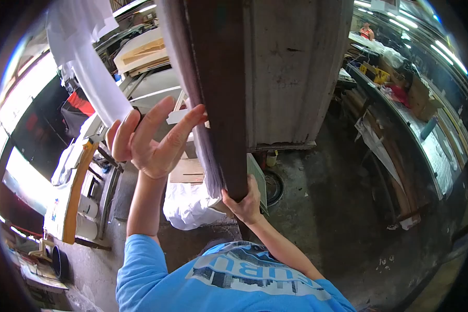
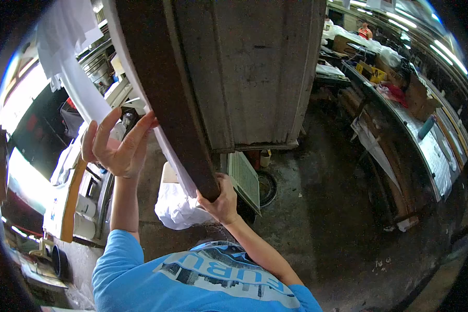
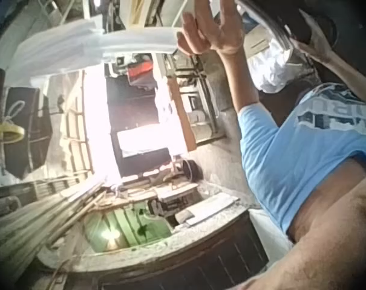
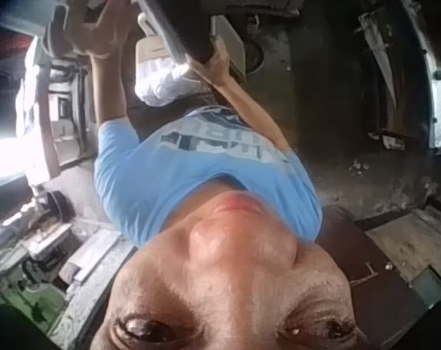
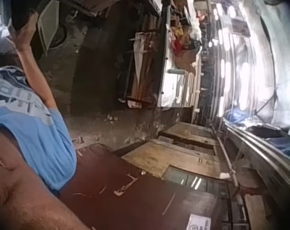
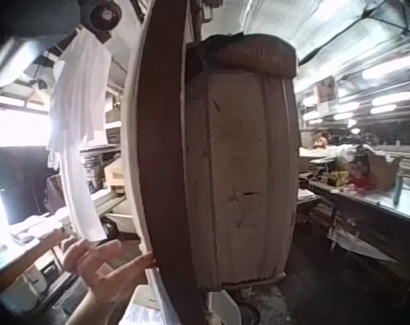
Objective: Operating a heat press machine to print graphics onto white t-shirts, including loading shirts and aligning transfer paper.
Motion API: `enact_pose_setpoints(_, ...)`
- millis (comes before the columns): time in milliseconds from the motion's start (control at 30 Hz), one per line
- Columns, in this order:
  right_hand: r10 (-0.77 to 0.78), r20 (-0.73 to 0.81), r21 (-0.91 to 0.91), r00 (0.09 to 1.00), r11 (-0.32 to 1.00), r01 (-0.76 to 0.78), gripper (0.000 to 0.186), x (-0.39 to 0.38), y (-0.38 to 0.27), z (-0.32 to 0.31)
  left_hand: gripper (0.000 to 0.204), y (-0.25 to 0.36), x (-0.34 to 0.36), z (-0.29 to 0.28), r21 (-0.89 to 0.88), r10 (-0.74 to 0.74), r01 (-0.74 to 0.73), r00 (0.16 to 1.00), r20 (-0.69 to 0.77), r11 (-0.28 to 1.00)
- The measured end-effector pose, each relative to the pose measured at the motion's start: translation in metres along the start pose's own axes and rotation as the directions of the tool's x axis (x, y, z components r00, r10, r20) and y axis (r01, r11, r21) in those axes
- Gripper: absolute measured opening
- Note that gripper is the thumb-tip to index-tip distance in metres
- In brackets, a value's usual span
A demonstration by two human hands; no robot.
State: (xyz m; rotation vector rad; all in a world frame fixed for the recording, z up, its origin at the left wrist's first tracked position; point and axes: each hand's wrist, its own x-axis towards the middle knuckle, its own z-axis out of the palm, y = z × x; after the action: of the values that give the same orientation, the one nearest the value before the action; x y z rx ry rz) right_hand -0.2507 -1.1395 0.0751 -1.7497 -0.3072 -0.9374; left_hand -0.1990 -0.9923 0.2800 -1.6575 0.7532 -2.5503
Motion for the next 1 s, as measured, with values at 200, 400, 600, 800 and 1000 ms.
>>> enact_pose_setpoints(200, -0.054, 0.012, -0.069, 0.998, 0.996, 0.054, 0.050, 0.002, 0.002, -0.003, 0.034, -0.012, -0.006, 0.005, 0.118, 0.224, -0.219, 0.974, -0.027, 0.969)
enact_pose_setpoints(400, 0.028, 0.012, 0.004, 1.000, 1.000, -0.029, 0.041, 0.002, -0.004, -0.005, 0.034, -0.027, -0.013, 0.010, 0.105, 0.292, -0.284, 0.953, -0.079, 0.953)
enact_pose_setpoints(600, -0.028, -0.001, -0.018, 1.000, 0.999, 0.028, 0.047, 0.002, -0.003, -0.003, 0.031, -0.045, -0.028, 0.014, 0.096, 0.386, -0.378, 0.920, -0.075, 0.921)
enact_pose_setpoints(800, -0.039, -0.003, -0.039, 0.999, 0.998, 0.039, 0.046, 0.004, -0.007, -0.004, 0.022, -0.028, 0.001, 0.008, 0.046, 0.435, -0.435, 0.901, 0.010, 0.899)
enact_pose_setpoints(1000, -0.007, 0.005, -0.050, 1.000, 0.999, 0.007, 0.047, 0.004, -0.008, -0.003, 0.010, 0.000, 0.020, 0.001, -0.044, 0.269, -0.266, 0.958, 0.098, 0.963)
